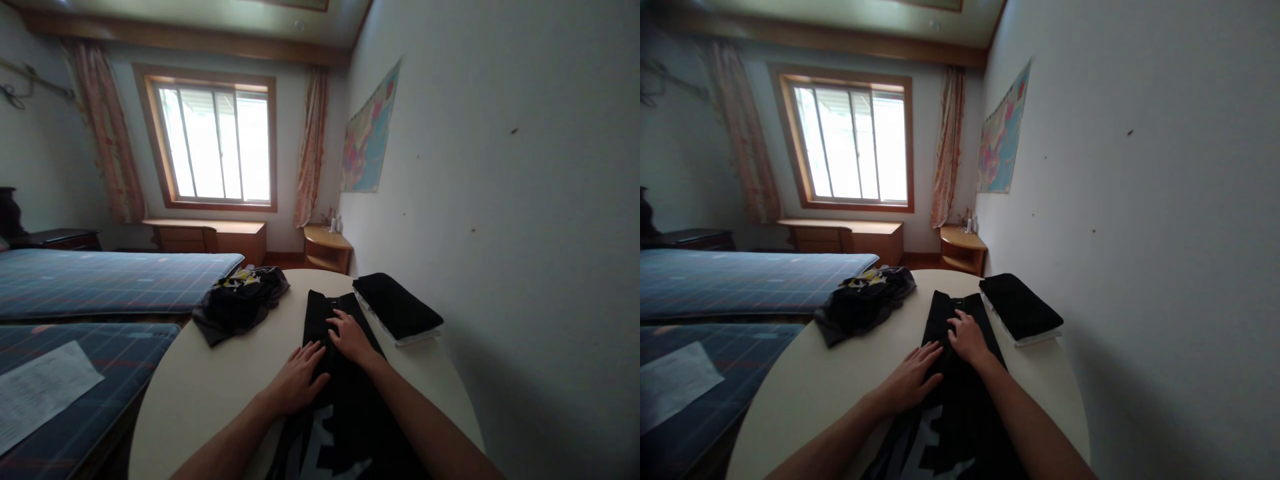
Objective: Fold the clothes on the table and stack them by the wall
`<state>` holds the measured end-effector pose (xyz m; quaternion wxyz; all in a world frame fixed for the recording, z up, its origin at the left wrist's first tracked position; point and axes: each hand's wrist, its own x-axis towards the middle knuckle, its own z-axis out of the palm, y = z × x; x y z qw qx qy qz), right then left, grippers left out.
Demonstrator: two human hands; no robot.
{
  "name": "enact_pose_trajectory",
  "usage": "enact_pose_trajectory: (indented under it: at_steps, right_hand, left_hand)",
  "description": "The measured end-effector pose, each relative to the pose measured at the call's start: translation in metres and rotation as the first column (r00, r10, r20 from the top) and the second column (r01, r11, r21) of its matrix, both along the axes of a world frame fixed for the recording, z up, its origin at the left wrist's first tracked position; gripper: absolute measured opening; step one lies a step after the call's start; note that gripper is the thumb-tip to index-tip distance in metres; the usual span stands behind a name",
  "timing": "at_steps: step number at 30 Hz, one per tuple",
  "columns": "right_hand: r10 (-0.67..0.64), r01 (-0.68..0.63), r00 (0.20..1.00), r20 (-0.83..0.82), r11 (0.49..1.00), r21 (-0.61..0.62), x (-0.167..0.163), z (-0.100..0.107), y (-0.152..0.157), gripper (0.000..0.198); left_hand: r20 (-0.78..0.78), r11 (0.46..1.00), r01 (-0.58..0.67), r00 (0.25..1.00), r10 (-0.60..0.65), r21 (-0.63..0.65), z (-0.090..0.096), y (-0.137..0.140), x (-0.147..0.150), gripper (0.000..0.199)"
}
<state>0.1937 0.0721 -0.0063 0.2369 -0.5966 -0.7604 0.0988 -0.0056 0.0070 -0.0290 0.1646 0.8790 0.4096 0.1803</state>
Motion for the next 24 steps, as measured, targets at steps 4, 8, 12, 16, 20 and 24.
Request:
enact_pose_trajectory:
  at_steps: [4,8,12,16,20,24]
  right_hand:
    - [0.022,0.004,0.982,0.186,0.991,-0.134,0.005,-0.010,-0.026,0.052]
    - [0.078,-0.010,0.965,0.250,0.965,-0.262,0.001,-0.019,-0.036,0.062]
    - [0.080,-0.006,0.959,0.271,0.965,-0.261,-0.010,-0.023,-0.020,0.064]
    - [0.048,0.016,0.966,0.255,0.969,-0.246,-0.021,-0.025,0.012,0.063]
    - [-0.012,0.061,0.974,0.227,0.976,-0.209,-0.027,-0.025,0.044,0.060]
    - [-0.113,0.135,0.968,0.223,0.987,-0.086,-0.030,-0.022,0.062,0.053]
  left_hand:
    - [-0.060,0.999,-0.035,0.998,0.037,0.035,-0.001,0.001,-0.001,0.060]
    - [-0.072,0.996,-0.061,0.995,0.065,0.058,-0.005,0.009,-0.003,0.057]
    - [-0.023,0.984,-0.163,0.986,0.165,0.069,-0.005,0.020,-0.009,0.050]
    - [0.092,0.950,-0.294,0.954,0.285,0.102,0.003,0.024,-0.020,0.039]
    - [0.142,0.939,-0.334,0.936,0.321,0.083,0.012,0.020,-0.030,0.033]
    - [0.116,0.924,-0.381,0.919,0.376,0.022,0.020,0.013,-0.034,0.034]
